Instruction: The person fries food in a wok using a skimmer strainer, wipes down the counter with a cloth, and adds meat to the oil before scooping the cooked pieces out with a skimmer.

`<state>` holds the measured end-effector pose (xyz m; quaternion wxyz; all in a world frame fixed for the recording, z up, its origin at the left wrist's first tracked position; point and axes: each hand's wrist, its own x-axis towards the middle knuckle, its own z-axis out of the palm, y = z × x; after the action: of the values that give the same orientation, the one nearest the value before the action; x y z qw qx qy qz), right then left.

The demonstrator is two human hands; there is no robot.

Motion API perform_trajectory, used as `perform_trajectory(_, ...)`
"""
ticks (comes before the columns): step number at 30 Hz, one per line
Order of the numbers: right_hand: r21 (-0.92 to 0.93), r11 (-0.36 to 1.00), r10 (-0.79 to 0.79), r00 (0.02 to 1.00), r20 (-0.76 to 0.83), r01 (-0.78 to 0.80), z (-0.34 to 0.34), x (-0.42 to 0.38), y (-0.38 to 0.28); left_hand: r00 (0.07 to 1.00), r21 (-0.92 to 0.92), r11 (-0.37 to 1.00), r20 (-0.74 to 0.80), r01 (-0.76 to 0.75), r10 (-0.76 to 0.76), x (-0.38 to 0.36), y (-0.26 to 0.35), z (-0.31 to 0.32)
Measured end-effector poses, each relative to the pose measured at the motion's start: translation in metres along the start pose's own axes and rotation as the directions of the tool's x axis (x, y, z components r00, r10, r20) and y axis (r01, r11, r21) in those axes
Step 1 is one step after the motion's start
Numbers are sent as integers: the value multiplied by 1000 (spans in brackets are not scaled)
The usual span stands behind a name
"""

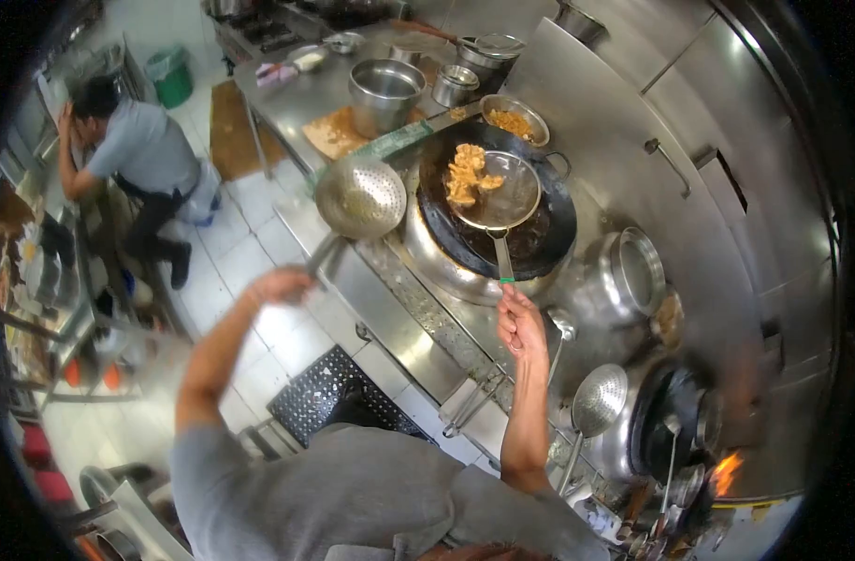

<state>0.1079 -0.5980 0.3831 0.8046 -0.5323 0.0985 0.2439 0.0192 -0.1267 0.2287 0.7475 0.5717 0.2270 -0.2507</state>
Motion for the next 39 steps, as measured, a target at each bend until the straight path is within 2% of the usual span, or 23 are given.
perform_trajectory(1,15,1000,-4,1000,2,4,3,-6,-1,997,-475,878,77,54,-19,-2,-16,22)
perform_trajectory(3,-143,990,-26,997,-74,15,2,-15,-6,971,-706,701,224,101,85,-12,-20,58)
perform_trajectory(4,-175,984,-45,995,-89,29,0,-20,-11,969,-691,714,236,112,75,-19,-20,74)
perform_trajectory(6,-244,968,-96,987,-126,63,-12,-17,-8,975,-636,756,23,-156,220,-37,-16,106)
perform_trajectory(7,-319,943,-146,979,-142,95,-15,-13,-8,973,-625,765,39,-153,226,-44,-6,117)
perform_trajectory(8,-467,878,-226,952,-206,107,-4,-17,-7,942,-341,879,-171,-333,290,-53,3,127)
perform_trajectory(9,-458,882,-233,946,-226,108,-8,-11,2,851,-4,904,-340,-428,401,-58,8,133)
perform_trajectory(10,-644,731,-424,890,-166,227,-18,0,16,783,208,864,-364,-459,504,-55,15,128)
perform_trajectory(11,-793,522,-580,813,-60,314,-22,7,25,699,377,761,-315,-528,642,-54,27,122)
perform_trajectory(13,-771,597,-524,835,-166,221,-2,-9,15,640,555,682,-314,-476,702,-80,80,144)
perform_trajectory(15,-863,438,-664,738,-121,252,-7,-13,18,393,850,317,-144,-421,908,-49,102,133)
perform_trajectory(17,-839,467,-705,690,-162,280,-13,-24,17,306,929,126,-14,-347,952,-18,128,130)
perform_trajectory(19,-816,485,-745,637,-196,315,-23,-39,11,336,951,34,75,-307,939,14,151,136)
perform_trajectory(20,-874,425,-776,593,-216,237,-30,-51,7,370,963,-61,159,-262,915,25,162,139)
perform_trajectory(21,-919,366,-804,547,-233,147,-37,-62,7,371,962,-61,162,-268,914,28,173,140)
perform_trajectory(23,-911,387,-808,529,-259,144,-55,-85,14,568,967,-213,256,-143,782,33,191,147)
perform_trajectory(24,-900,408,-813,509,-284,150,-62,-96,20,539,952,-264,304,-154,785,42,194,140)
perform_trajectory(29,-821,518,-652,511,-561,-241,-88,-145,74,536,923,-296,384,-245,752,47,205,100)
perform_trajectory(31,-908,317,-754,507,-417,-275,-136,-152,113,581,926,-293,377,-237,722,35,211,94)
perform_trajectory(33,-880,377,-710,519,-476,-290,-146,-162,126,612,932,-292,360,-213,704,34,214,86)
perform_trajectory(35,-908,226,-779,495,-386,-352,-152,-169,134,607,939,-297,339,-173,719,34,218,73)
perform_trajectory(37,-867,264,-722,510,-469,-423,-163,-172,139,634,939,-311,329,-144,700,36,219,65)
perform_trajectory(39,-824,238,-739,455,-497,-514,-179,-173,145,643,947,-302,300,-111,704,25,220,73)
